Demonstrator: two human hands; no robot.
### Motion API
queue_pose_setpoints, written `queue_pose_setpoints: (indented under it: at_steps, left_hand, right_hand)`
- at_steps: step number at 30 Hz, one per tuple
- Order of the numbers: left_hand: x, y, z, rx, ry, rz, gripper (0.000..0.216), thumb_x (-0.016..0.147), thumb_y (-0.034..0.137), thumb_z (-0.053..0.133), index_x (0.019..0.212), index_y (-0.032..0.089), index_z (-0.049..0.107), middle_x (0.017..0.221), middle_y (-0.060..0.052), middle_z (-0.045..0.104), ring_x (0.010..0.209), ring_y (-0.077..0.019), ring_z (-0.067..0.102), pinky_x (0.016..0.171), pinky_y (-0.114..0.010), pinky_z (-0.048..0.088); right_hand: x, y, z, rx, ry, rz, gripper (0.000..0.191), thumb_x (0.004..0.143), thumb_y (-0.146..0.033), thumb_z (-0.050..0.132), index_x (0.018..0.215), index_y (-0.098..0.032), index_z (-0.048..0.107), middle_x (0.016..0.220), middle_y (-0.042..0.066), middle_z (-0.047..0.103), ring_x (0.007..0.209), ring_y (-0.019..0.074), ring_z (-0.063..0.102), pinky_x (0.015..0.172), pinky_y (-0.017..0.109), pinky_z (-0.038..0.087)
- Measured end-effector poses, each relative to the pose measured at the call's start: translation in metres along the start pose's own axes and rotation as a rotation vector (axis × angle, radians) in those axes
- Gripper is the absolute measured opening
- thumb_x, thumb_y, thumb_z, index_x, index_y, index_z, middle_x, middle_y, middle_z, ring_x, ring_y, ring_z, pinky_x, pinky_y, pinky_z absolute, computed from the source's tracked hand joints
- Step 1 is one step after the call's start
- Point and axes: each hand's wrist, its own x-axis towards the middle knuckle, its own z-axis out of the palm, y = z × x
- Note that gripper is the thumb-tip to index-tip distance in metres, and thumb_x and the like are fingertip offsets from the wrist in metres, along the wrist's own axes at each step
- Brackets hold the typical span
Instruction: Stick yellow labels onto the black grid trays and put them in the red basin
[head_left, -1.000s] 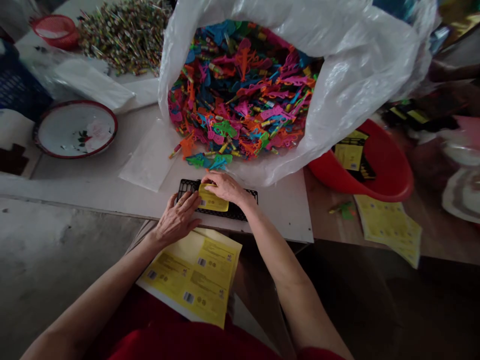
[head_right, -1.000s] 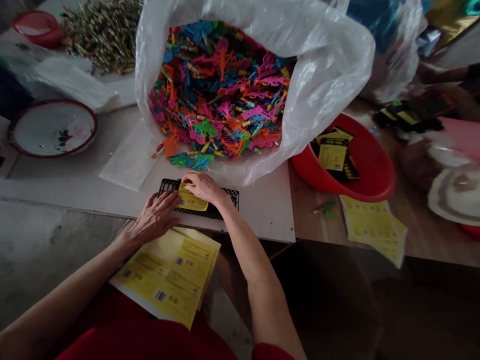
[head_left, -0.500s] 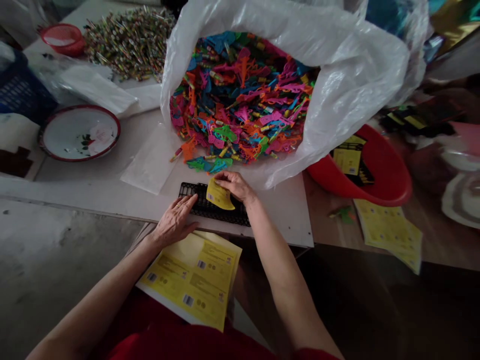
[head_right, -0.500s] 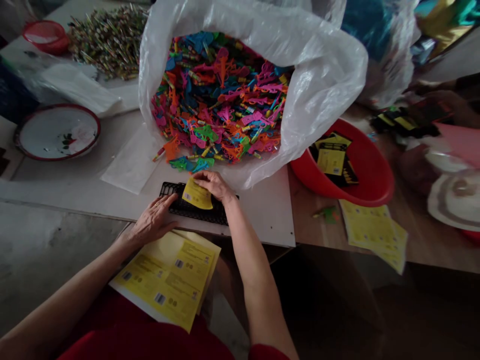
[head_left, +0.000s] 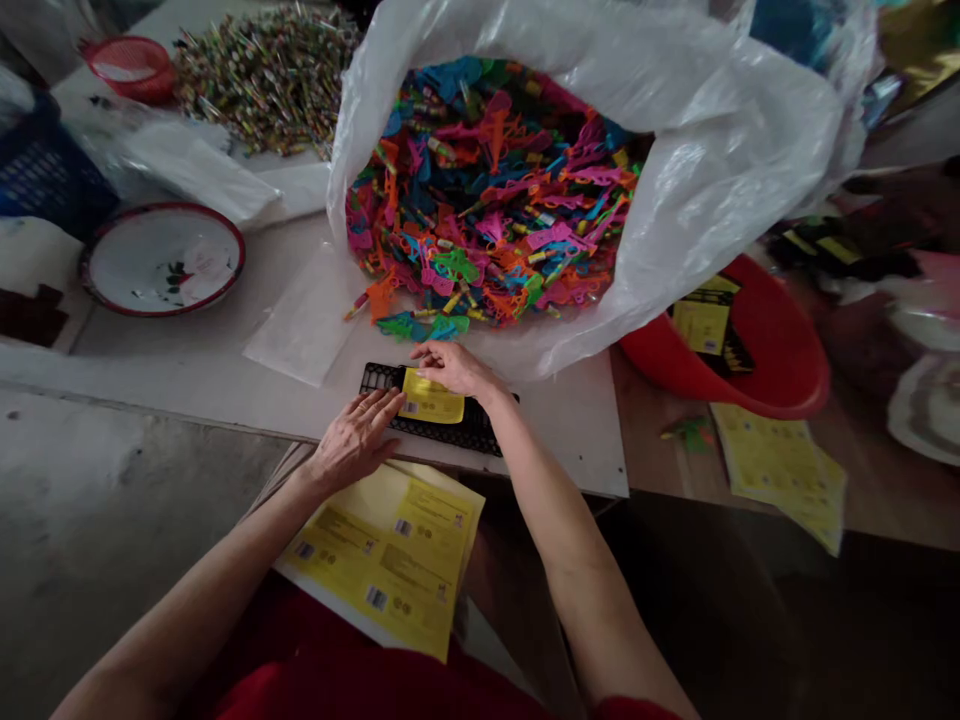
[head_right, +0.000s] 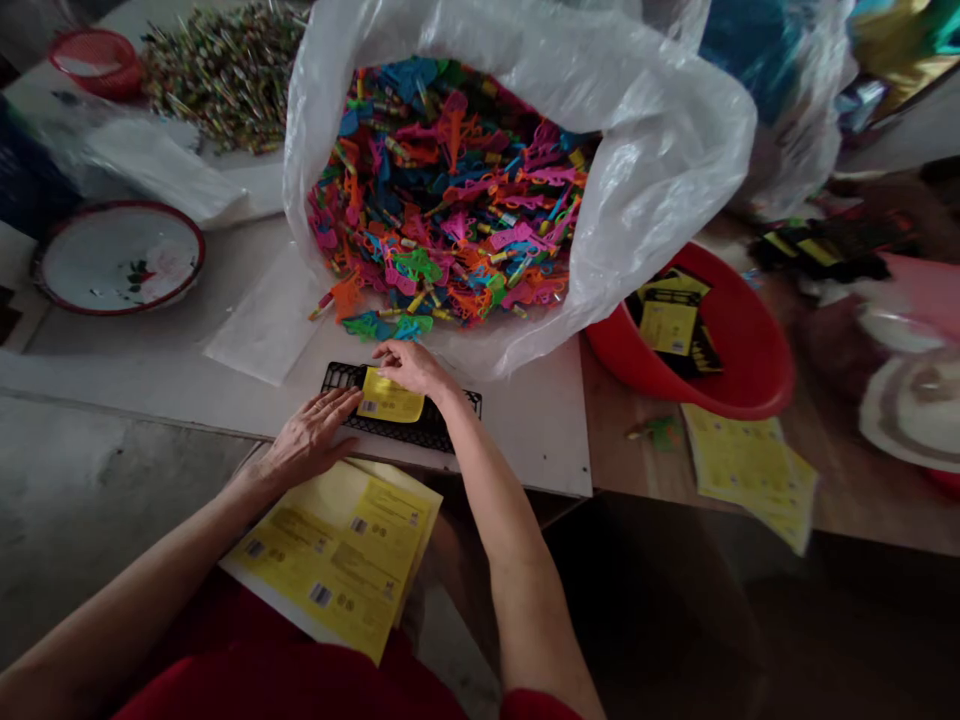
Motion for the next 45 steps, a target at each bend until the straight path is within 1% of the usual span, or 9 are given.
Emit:
queue_pose_setpoints:
  at_steps: [5, 21, 28, 30, 32, 35, 38, 40, 45]
  left_hand:
    - [0.002, 0.005, -0.001, 0.055, -0.006, -0.004, 0.056, 0.09, 0.031, 0.05, 0.141, 0.012, 0.037, 0.141, -0.016, 0.048, 0.13, -0.029, 0.044, 0.106, -0.045, 0.039]
    - [0.003, 0.011, -0.003, 0.149, -0.04, -0.024, 0.051, 0.091, 0.03, 0.05, 0.137, 0.012, 0.044, 0.143, -0.015, 0.046, 0.13, -0.0281, 0.045, 0.108, -0.043, 0.038]
    - [0.003, 0.015, -0.003, 0.21, -0.031, -0.015, 0.05, 0.09, 0.027, 0.05, 0.136, 0.009, 0.046, 0.142, -0.016, 0.047, 0.128, -0.0293, 0.047, 0.105, -0.043, 0.041]
    - [0.003, 0.016, -0.003, 0.221, -0.029, -0.018, 0.049, 0.09, 0.026, 0.05, 0.135, 0.009, 0.047, 0.142, -0.015, 0.047, 0.127, -0.0293, 0.047, 0.105, -0.043, 0.041]
    - [0.002, 0.017, -0.002, 0.229, -0.019, -0.023, 0.048, 0.09, 0.025, 0.05, 0.135, 0.01, 0.048, 0.142, -0.015, 0.048, 0.127, -0.0294, 0.047, 0.105, -0.043, 0.04]
    - [0.002, 0.018, 0.0, 0.22, -0.004, -0.035, 0.047, 0.089, 0.025, 0.051, 0.133, 0.009, 0.05, 0.141, -0.016, 0.049, 0.127, -0.0297, 0.047, 0.105, -0.044, 0.04]
    - [0.001, 0.018, 0.002, 0.196, 0.016, -0.031, 0.046, 0.088, 0.02, 0.049, 0.133, 0.01, 0.05, 0.137, -0.016, 0.052, 0.127, -0.0294, 0.047, 0.105, -0.044, 0.04]
    - [-0.001, 0.016, 0.003, 0.194, 0.02, -0.022, 0.047, 0.089, 0.021, 0.048, 0.135, 0.011, 0.048, 0.139, -0.015, 0.051, 0.127, -0.0292, 0.047, 0.104, -0.044, 0.04]
    - [-0.004, 0.011, 0.001, 0.203, -0.016, -0.011, 0.048, 0.091, 0.024, 0.045, 0.139, 0.017, 0.044, 0.145, -0.012, 0.044, 0.128, -0.0284, 0.047, 0.104, -0.047, 0.039]
  right_hand:
    - [-0.001, 0.0, 0.001, -0.007, 0.024, 0.002, 0.023, 0.073, -0.013, 0.061, 0.096, -0.015, 0.062, 0.072, -0.002, 0.057, 0.069, 0.0112, 0.056, 0.063, 0.023, 0.046]
    - [-0.002, 0.004, 0.002, 0.003, 0.038, 0.001, 0.022, 0.075, -0.012, 0.061, 0.096, -0.015, 0.063, 0.073, -0.002, 0.057, 0.068, 0.0102, 0.055, 0.063, 0.022, 0.045]
    - [-0.008, -0.017, 0.004, -0.286, 0.07, -0.003, 0.022, 0.079, -0.007, 0.061, 0.1, -0.015, 0.062, 0.074, -0.001, 0.06, 0.07, 0.0129, 0.058, 0.07, 0.026, 0.048]
    - [-0.016, -0.03, 0.009, -0.49, 0.158, -0.021, 0.028, 0.08, -0.007, 0.062, 0.106, -0.016, 0.061, 0.091, 0.005, 0.064, 0.086, 0.0187, 0.061, 0.08, 0.033, 0.049]
    - [-0.028, -0.043, 0.02, -0.691, 0.329, -0.056, 0.033, 0.082, -0.008, 0.06, 0.114, -0.016, 0.059, 0.115, 0.013, 0.059, 0.108, 0.0264, 0.055, 0.093, 0.042, 0.046]
    - [-0.049, -0.054, 0.053, -0.75, 0.513, -0.13, 0.036, 0.091, -0.018, 0.051, 0.126, -0.011, 0.052, 0.132, 0.018, 0.049, 0.125, 0.0285, 0.044, 0.105, 0.044, 0.038]
    - [-0.065, -0.048, 0.087, -0.676, 0.412, -0.212, 0.05, 0.097, -0.033, 0.041, 0.14, -0.008, 0.038, 0.142, 0.019, 0.042, 0.134, 0.025, 0.036, 0.111, 0.041, 0.032]
    - [-0.071, -0.036, 0.096, -0.707, 0.301, -0.207, 0.059, 0.097, -0.041, 0.037, 0.145, -0.007, 0.029, 0.148, 0.019, 0.034, 0.14, 0.0263, 0.026, 0.115, 0.046, 0.025]
    - [-0.085, -0.004, 0.064, -0.881, 0.218, -0.13, 0.062, 0.096, -0.045, 0.04, 0.146, -0.01, 0.028, 0.154, 0.018, 0.022, 0.143, 0.0308, 0.016, 0.114, 0.056, 0.017]
